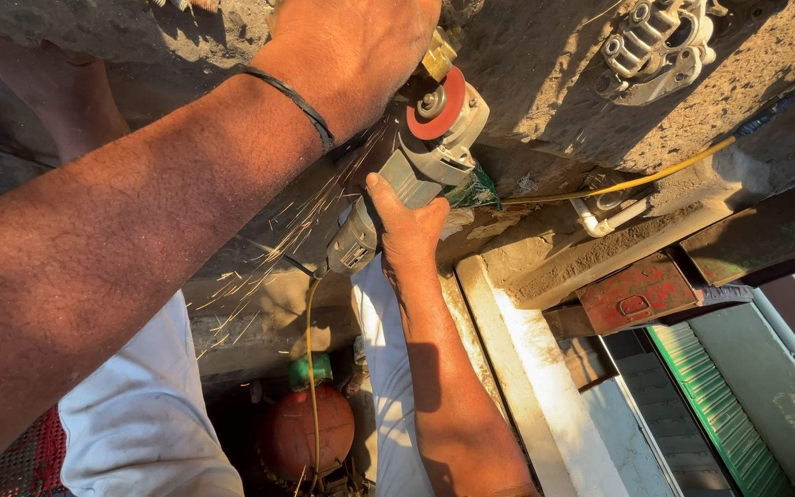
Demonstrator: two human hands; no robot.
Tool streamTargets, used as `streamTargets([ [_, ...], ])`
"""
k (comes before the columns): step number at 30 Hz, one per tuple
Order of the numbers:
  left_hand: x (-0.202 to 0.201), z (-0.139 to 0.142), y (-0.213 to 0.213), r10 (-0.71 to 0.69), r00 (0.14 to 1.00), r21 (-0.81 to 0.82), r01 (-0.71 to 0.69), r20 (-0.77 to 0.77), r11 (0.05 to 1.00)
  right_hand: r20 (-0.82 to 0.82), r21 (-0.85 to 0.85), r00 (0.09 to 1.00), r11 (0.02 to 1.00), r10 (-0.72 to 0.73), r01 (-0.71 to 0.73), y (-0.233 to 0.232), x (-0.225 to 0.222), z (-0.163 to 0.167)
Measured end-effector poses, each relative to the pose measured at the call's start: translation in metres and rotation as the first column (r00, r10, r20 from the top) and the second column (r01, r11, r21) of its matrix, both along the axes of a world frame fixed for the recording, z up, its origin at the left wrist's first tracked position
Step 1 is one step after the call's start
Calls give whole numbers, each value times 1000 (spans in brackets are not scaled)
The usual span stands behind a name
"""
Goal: The person uses an angle grinder to grind metal components, holding each part against the spinning disc and producing sparks. They then stop the grinder, remove and reposition the grinding disc, and set the tool down among scattered metal parts on the ground.
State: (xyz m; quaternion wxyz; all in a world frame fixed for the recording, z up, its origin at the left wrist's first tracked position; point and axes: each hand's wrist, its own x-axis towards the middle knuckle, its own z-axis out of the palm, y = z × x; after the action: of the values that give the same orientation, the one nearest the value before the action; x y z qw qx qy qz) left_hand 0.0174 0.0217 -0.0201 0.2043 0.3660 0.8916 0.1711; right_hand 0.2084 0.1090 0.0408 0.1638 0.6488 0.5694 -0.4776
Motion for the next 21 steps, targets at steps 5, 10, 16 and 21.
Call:
streamTargets([
  [5,-8,8,0,-46,989,12,45,142,999,-56,-64,998,998,-25,21,5,-13,17],
  [10,-9,13,0,-26,999,36,25,46,999,-81,-117,997,993,-1,-8,9,-26,33],
  [16,-9,14,2,-79,986,-32,84,145,996,-95,-131,995,991,-31,18,11,-32,34],
  [21,-8,11,4,-64,988,-31,69,140,997,-53,-106,999,994,5,-11,11,-30,35],
])
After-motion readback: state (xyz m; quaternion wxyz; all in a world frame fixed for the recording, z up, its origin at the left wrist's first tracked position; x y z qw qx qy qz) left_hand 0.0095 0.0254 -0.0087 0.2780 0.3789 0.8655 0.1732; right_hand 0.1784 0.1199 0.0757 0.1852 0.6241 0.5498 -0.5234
